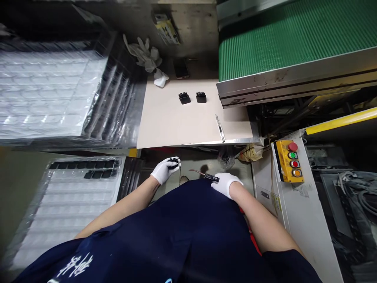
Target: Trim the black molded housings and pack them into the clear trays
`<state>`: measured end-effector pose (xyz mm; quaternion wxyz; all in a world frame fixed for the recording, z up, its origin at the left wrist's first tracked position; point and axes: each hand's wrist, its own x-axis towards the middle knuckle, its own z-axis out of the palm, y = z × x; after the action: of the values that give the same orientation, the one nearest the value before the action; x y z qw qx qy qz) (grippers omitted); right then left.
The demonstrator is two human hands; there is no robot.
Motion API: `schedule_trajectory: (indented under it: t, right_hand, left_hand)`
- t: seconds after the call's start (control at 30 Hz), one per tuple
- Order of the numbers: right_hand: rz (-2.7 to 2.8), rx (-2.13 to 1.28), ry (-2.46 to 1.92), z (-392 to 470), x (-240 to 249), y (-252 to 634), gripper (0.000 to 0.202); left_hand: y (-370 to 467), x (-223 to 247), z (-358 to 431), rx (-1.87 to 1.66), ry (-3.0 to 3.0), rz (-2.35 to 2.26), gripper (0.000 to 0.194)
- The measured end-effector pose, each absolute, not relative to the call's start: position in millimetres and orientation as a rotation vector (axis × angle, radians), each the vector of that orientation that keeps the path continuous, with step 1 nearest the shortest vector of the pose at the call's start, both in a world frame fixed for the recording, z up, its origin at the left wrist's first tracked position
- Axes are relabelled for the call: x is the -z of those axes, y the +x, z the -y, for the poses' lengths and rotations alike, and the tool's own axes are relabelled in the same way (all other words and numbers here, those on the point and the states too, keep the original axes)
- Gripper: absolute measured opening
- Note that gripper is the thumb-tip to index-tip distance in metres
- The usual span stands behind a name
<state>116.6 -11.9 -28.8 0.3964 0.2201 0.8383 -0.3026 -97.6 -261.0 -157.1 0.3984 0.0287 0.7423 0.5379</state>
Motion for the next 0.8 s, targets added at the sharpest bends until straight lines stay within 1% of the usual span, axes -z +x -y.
schedule_trajectory:
  t: [0.13,0.37,0.47,0.6,0.73,0.8]
  right_hand:
    - [-2.137,0.759,0.548,17,24,107,0.028]
    - [-2.145,0.723,0.608,12,20,95,0.029]
    - [-2.139,0.768,0.569,12,21,101,0.025]
    - [-2.139,0.791,0.559,17,21,108,0.026]
    - [-2.149,0.803,0.589,19,20,106,0.027]
    - [-2.156,0.809,0.604,18,19,104,0.026]
  left_hand:
    - [-93,151,264,-1.412,-0.011,-1.846,0.034]
    - [-96,141,260,-1.386,0.069,-1.924,0.027]
    - [-102,142,260,-1.416,0.028,-1.937,0.031]
    - [-110,144,265,-1.447,-0.035,-1.968,0.035]
    - [-112,144,267,-1.352,0.055,-2.064,0.036]
    - [-110,143,266,-1.272,0.164,-2.115,0.033]
